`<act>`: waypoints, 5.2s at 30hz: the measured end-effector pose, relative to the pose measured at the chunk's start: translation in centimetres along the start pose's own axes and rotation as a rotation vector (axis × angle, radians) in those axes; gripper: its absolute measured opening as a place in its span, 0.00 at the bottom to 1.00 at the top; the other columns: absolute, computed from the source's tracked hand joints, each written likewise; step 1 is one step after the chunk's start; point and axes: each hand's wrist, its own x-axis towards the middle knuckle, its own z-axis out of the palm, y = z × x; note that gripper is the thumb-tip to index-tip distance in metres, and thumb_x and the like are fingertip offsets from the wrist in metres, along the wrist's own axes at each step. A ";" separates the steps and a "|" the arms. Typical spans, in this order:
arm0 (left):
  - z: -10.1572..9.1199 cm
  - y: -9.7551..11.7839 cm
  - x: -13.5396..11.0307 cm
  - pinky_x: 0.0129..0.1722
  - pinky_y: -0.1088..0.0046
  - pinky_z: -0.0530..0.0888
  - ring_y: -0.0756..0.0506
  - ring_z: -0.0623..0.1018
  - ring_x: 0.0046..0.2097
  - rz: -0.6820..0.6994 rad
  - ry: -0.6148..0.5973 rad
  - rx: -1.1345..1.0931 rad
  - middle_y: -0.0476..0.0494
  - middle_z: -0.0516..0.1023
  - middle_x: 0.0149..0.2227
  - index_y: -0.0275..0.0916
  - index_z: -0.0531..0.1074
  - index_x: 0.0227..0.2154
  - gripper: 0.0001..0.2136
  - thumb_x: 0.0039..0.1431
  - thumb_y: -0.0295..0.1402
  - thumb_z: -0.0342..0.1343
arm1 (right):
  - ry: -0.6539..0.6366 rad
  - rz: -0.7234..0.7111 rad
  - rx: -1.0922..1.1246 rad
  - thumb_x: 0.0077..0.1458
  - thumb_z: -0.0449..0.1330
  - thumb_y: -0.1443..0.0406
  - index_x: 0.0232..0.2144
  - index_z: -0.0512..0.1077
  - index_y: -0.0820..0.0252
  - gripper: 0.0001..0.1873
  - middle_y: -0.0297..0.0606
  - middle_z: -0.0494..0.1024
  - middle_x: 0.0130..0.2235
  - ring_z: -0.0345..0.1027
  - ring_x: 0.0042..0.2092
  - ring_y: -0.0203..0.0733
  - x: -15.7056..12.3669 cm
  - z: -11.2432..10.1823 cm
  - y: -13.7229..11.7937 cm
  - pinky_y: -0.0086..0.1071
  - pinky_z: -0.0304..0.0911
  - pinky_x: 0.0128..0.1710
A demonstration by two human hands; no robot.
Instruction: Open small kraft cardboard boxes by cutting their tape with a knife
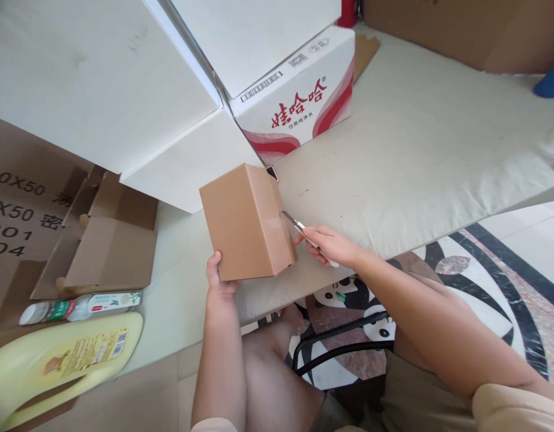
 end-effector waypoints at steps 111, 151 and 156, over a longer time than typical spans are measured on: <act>1.5 -1.0 -1.5 0.54 0.57 0.77 0.31 0.77 0.60 0.048 -0.075 0.151 0.39 0.83 0.49 0.43 0.75 0.47 0.31 0.40 0.53 0.71 | 0.249 -0.063 -0.486 0.62 0.46 0.56 0.36 0.67 0.57 0.15 0.33 0.70 0.27 0.65 0.30 0.41 0.2 1.3 0.6 0.35 0.61 0.32; 1.9 -0.9 -1.7 0.53 0.58 0.77 0.32 0.79 0.58 0.061 -0.079 0.177 0.38 0.82 0.50 0.44 0.73 0.52 0.35 0.41 0.54 0.69 | 0.257 -0.071 -0.515 0.63 0.45 0.56 0.37 0.69 0.57 0.17 0.33 0.71 0.25 0.68 0.31 0.43 0.1 1.5 0.3 0.36 0.62 0.34; 2.0 -0.8 -1.7 0.53 0.58 0.77 0.32 0.78 0.58 0.066 -0.087 0.186 0.38 0.83 0.49 0.44 0.73 0.53 0.36 0.41 0.55 0.69 | 0.260 -0.074 -0.533 0.63 0.44 0.56 0.37 0.68 0.57 0.16 0.34 0.71 0.25 0.69 0.31 0.44 0.1 1.5 0.3 0.36 0.62 0.33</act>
